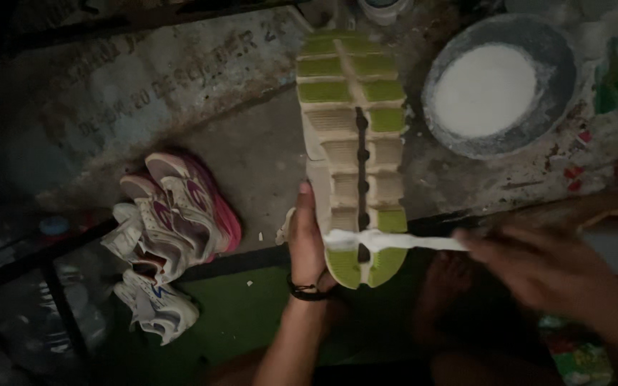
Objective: The person holds a white sneaker and uses a toothbrush to apply a white cleaning paste from a bowl onto the shoe's sole and sides. The person repeatedly dips the brush into the paste and scrubs the shoe's surface.
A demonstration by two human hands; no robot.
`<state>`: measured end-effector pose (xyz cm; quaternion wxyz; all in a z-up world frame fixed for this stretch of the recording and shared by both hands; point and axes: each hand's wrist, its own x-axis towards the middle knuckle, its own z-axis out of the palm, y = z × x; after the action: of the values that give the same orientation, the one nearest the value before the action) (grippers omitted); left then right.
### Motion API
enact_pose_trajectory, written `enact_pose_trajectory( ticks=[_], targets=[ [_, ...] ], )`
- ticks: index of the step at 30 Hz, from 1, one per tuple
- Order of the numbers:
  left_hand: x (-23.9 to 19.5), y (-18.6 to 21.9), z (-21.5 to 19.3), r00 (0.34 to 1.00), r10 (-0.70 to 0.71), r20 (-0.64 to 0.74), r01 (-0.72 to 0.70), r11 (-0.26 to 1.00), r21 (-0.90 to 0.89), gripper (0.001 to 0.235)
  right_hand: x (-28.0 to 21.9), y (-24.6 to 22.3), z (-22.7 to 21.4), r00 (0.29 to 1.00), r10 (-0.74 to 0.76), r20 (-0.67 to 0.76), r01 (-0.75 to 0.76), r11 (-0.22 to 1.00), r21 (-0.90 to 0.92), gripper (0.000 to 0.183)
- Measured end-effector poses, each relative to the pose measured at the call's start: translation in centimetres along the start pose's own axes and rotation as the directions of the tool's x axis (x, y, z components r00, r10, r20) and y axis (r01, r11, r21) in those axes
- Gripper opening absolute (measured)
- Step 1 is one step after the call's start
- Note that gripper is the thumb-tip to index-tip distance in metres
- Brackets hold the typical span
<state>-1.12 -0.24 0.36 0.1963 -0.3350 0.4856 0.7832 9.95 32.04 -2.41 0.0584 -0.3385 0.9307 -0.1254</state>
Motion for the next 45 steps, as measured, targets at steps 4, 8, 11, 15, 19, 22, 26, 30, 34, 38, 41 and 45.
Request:
enact_pose_trajectory(
  ticks=[4, 8, 11, 15, 19, 22, 26, 30, 34, 38, 41, 45],
  targets=[
    [0.5, 0.9, 0.8, 0.989, 0.006, -0.146, 0.010, 0.994, 0.112, 0.058, 1.2, 1.9, -3.1, 0.972, 0.235, 0.005, -0.200, 0.814, 0.545, 0.050],
    [0.7, 0.4, 1.5, 0.990, 0.015, -0.137, 0.030, 0.948, 0.316, 0.056, 1.7, 4.1, -3.9, 0.994, 0.016, -0.109, 0.036, 0.886, 0.463, 0.063],
    [1.3, -1.6, 0.7, 0.979, 0.063, 0.192, -0.088, 0.988, 0.126, 0.051, 4.5, 4.7, -5.9, 0.984, -0.172, 0.045, 0.136, 0.892, 0.430, 0.078],
    [1.2, -1.6, 1.9, 0.934, 0.051, 0.352, -0.159, 0.945, 0.285, 0.055, 7.4, 5.6, -6.8, 0.958, -0.281, -0.051, 0.282, 0.906, 0.315, 0.055],
    [1.5, -2.4, 1.3, 0.948, 0.031, 0.316, -0.164, 0.900, 0.403, 0.060, 6.3, 9.8, -6.2, 0.982, -0.187, 0.014, 0.181, 0.967, 0.180, 0.075],
    [1.7, -2.5, 1.2, 0.942, -0.004, 0.336, -0.151, 0.888, 0.434, 0.063, 6.3, 8.5, -4.8, 0.967, -0.247, 0.060, 0.235, 0.960, 0.155, 0.088],
    [2.4, -4.4, -0.6, 0.920, 0.018, 0.392, -0.124, 0.961, 0.248, 0.042, 6.6, 7.5, -5.5, 0.979, -0.200, 0.030, 0.185, 0.945, 0.268, 0.103],
    [2.7, -3.5, -0.7, 0.953, -0.072, 0.295, -0.045, 0.927, 0.373, 0.048, 4.6, 12.8, -3.1, 0.996, -0.088, 0.011, 0.088, 0.996, 0.014, 0.108],
    [2.8, -2.7, -0.7, 0.855, -0.012, 0.518, -0.218, 0.898, 0.382, 0.062, 4.8, 11.1, -3.7, 0.995, -0.092, 0.030, 0.087, 0.988, 0.125, 0.072],
    [3.2, -2.7, -2.2, 0.903, -0.105, 0.416, -0.099, 0.892, 0.441, 0.056, 5.8, 12.0, -5.7, 0.995, 0.062, 0.077, -0.065, 0.997, 0.040, 0.093],
    [4.8, -4.0, -6.6, 0.958, -0.002, 0.288, -0.106, 0.927, 0.359, 0.029, 3.0, 15.6, -5.0, 0.967, 0.247, -0.063, -0.207, 0.904, 0.375, 0.031],
    [5.9, -2.3, -7.7, 0.998, -0.012, -0.063, 0.043, 0.851, 0.523, 0.039, -0.1, 13.5, 5.2, 0.846, 0.528, -0.073, -0.531, 0.847, -0.027, 0.055]
  ],
)
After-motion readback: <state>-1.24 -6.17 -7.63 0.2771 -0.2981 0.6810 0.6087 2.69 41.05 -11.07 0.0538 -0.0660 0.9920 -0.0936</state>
